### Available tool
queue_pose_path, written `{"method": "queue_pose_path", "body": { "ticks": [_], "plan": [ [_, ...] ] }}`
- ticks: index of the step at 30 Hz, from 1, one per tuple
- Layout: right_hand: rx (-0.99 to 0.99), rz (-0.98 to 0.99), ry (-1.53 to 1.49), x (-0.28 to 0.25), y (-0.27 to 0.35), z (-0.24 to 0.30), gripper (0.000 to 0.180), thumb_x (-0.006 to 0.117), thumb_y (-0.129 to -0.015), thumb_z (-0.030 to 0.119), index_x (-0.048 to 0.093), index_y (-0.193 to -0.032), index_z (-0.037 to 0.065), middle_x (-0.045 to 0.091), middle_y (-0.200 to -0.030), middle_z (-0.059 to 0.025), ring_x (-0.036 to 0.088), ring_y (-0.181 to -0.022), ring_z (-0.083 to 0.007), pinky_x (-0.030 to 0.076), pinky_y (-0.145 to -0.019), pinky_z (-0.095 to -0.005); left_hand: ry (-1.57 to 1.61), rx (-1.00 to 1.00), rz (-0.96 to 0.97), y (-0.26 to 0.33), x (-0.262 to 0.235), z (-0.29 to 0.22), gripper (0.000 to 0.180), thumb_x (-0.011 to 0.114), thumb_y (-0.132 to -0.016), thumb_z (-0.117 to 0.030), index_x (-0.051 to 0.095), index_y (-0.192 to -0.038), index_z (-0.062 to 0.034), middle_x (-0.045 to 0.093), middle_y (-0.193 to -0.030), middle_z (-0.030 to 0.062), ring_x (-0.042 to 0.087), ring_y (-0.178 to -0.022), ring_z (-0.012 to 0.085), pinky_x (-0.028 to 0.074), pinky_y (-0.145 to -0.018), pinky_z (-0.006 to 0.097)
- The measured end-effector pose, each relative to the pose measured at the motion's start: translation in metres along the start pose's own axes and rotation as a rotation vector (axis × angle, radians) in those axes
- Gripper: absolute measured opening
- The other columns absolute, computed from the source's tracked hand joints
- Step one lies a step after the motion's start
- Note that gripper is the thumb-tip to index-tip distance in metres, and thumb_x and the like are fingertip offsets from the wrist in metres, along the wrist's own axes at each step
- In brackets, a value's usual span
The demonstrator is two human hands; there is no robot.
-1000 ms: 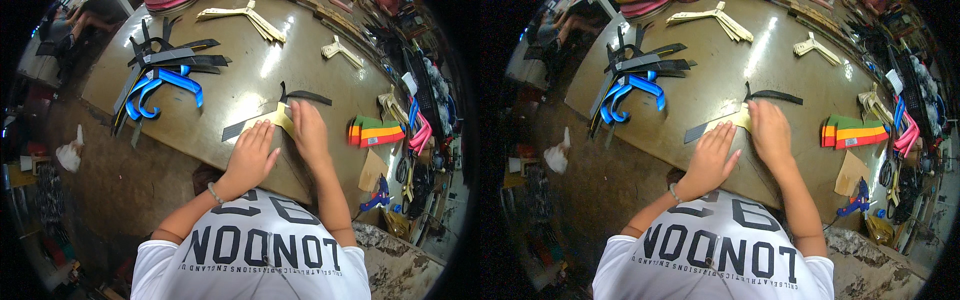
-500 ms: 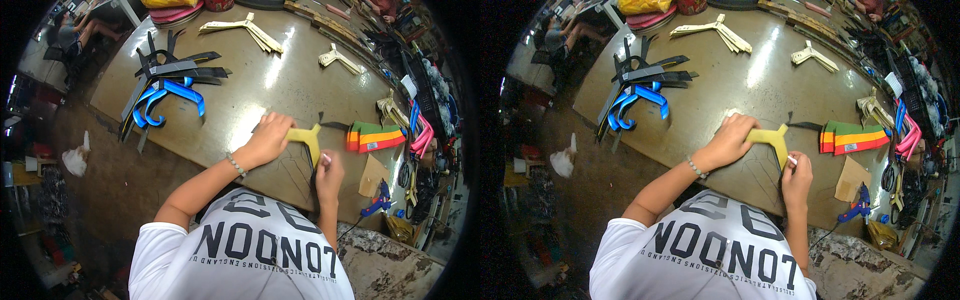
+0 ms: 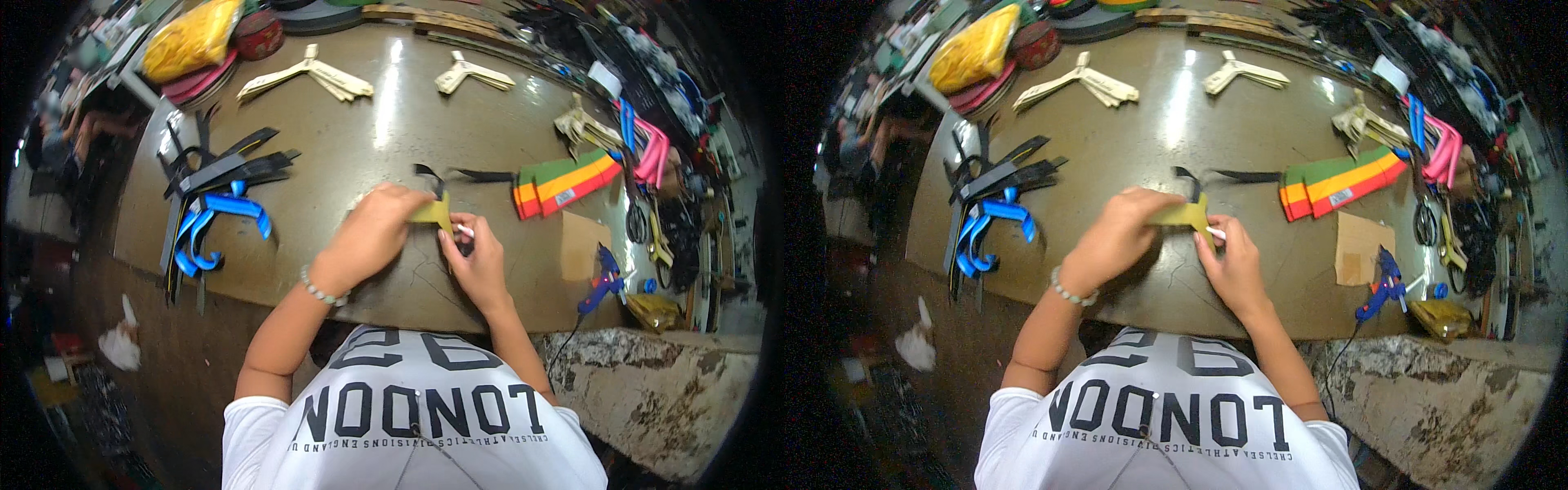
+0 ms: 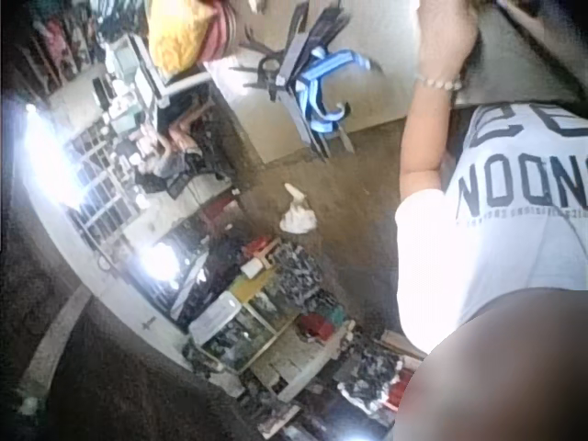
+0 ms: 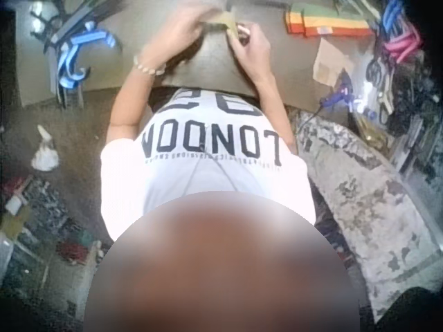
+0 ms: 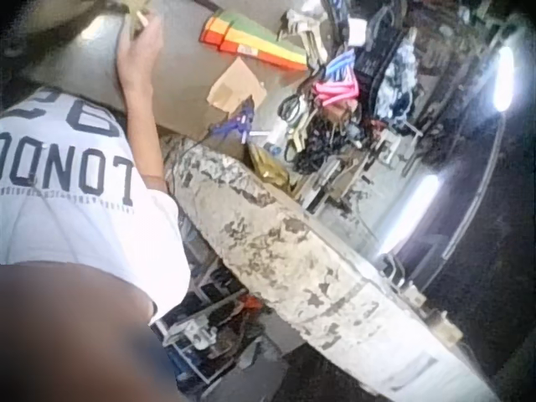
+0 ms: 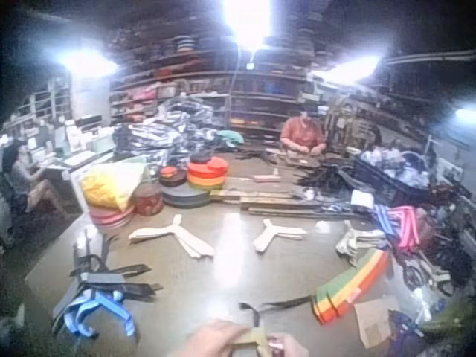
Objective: The person assembles small craft components on a cluttered workbench. They repeatedly pick up Y-shaped pieces and black strips, align them, and press them together by hand. The person also handles a hot glue gun and stacks finished assemblies on the table.
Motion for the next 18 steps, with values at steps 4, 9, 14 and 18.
{"method": "queue_pose_path", "body": {
  "ticks": [4, 9, 14, 18],
  "plan": [
    [0.031, -0.156, 0.045, -0.021, -0.005, -0.012, 0.014, 0.065, -0.085, 0.002, 0.054, -0.093, -0.001, 0.065, -0.083, -0.0153, 0.063, -0.069, -0.0239, 0.051, -0.064, -0.0336, -0.204, -0.071, -0.223, 0.020, -0.076, 0.000, 0.040, 0.058, -0.078, 0.010, 0.067, -0.114, -0.0042, 0.068, -0.096, 0.0144, 0.063, -0.088, 0.0265, 0.049, -0.080, 0.035],
    [0.221, -0.142, 0.040, -0.037, -0.003, -0.040, 0.013, 0.066, -0.085, 0.005, 0.055, -0.090, -0.001, 0.062, -0.074, -0.0121, 0.061, -0.065, -0.0199, 0.049, -0.061, -0.0320, -0.261, -0.416, -0.857, 0.138, -0.219, 0.075, 0.032, 0.060, -0.095, -0.010, 0.062, -0.123, 0.0046, 0.068, -0.115, 0.0112, 0.062, -0.101, 0.0153, 0.048, -0.090, 0.028],
    [0.269, -0.106, -0.111, -0.025, -0.006, -0.054, 0.015, 0.067, -0.085, 0.007, 0.055, -0.088, -0.001, 0.059, -0.070, -0.0073, 0.057, -0.063, -0.0128, 0.048, -0.061, -0.0287, -0.399, -0.872, -0.710, 0.226, -0.226, 0.179, 0.033, 0.062, -0.093, -0.016, 0.064, -0.121, 0.0024, 0.067, -0.117, 0.0142, 0.063, -0.104, 0.0201, 0.046, -0.094, 0.033],
    [0.382, -0.044, -0.349, -0.012, -0.014, -0.066, 0.018, 0.068, -0.085, 0.009, 0.053, -0.086, 0.000, 0.057, -0.071, -0.0041, 0.053, -0.064, -0.0090, 0.047, -0.061, -0.0273, -0.981, -0.545, -0.790, 0.176, -0.227, 0.129, 0.029, 0.064, -0.093, -0.016, 0.066, -0.117, -0.0005, 0.067, -0.114, 0.0122, 0.062, -0.100, 0.0171, 0.048, -0.089, 0.032]
  ]
}}
Point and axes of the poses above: each hand's wrist, its own y-axis away from the middle knuckle, its own x-axis out of the palm, z = x × y, the point moved 7 cm from there along -y, towards the middle knuckle
